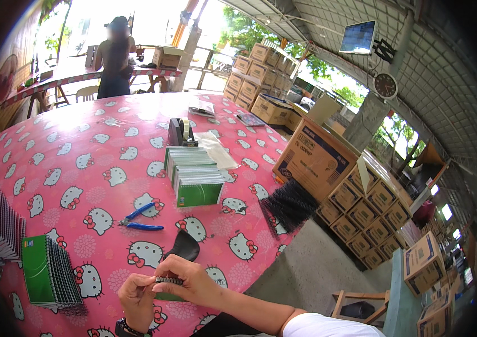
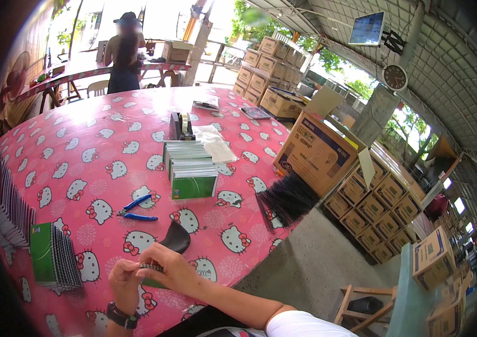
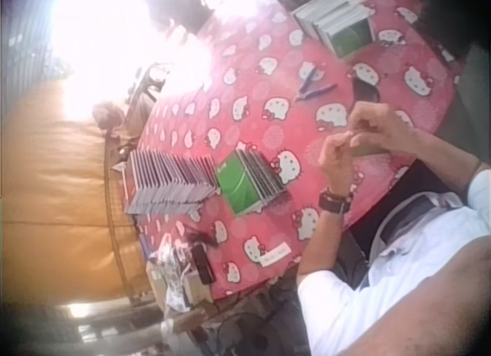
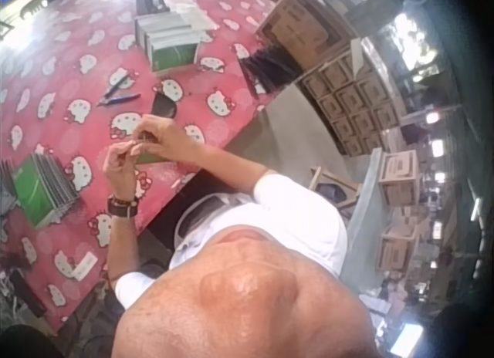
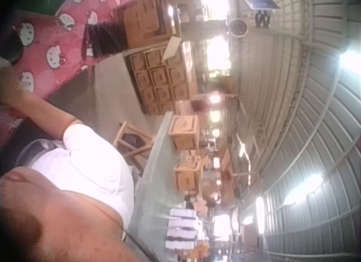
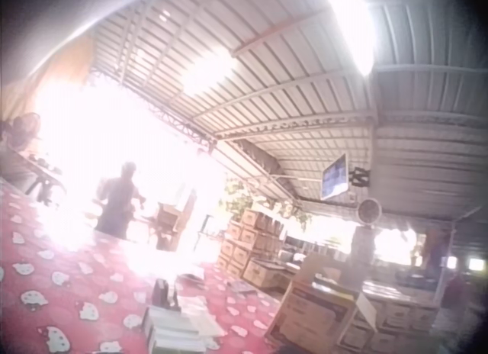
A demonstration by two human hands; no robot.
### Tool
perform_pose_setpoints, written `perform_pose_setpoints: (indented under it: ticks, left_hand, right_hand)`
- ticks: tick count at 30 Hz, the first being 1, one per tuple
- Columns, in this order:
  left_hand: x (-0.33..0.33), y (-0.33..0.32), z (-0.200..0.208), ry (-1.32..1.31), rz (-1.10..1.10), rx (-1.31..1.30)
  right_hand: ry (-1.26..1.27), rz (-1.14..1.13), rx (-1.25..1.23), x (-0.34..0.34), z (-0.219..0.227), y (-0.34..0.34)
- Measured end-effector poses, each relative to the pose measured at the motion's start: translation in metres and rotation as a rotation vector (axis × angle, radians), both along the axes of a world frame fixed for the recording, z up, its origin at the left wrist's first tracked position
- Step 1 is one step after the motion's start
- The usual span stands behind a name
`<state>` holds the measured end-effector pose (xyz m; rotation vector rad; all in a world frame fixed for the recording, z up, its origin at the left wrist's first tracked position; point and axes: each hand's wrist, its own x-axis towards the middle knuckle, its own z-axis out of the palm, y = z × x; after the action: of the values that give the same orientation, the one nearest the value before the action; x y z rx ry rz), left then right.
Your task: The person assembles spiral-bound notebooks by inserting a black spiral binding into the pre-punched holes of green notebook covers. They handle each notebook one at a time, aligning the spiral, and then place the completed unit into a stack.
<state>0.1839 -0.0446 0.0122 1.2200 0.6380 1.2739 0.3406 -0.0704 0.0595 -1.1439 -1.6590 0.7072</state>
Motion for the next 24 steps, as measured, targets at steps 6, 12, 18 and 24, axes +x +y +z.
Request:
perform_pose_setpoints:
  ticks: [6,12,18,24]
  left_hand:
    - [-0.008,0.0,-0.004,0.113,0.082,0.148]
    - [0.004,0.004,0.0,0.101,0.045,0.163]
    - [-0.002,0.008,-0.009,-0.014,-0.09,0.024]
    - [0.0,-0.011,-0.006,-0.025,0.021,-0.035]
  right_hand:
    - [-0.192,0.012,0.12,-0.005,0.007,0.008]
    - [-0.267,-0.02,0.121,-0.002,0.008,0.002]
    - [-0.212,0.033,-0.065,0.0,0.008,-0.002]
    - [-0.276,0.095,-0.183,0.019,0.003,-0.013]
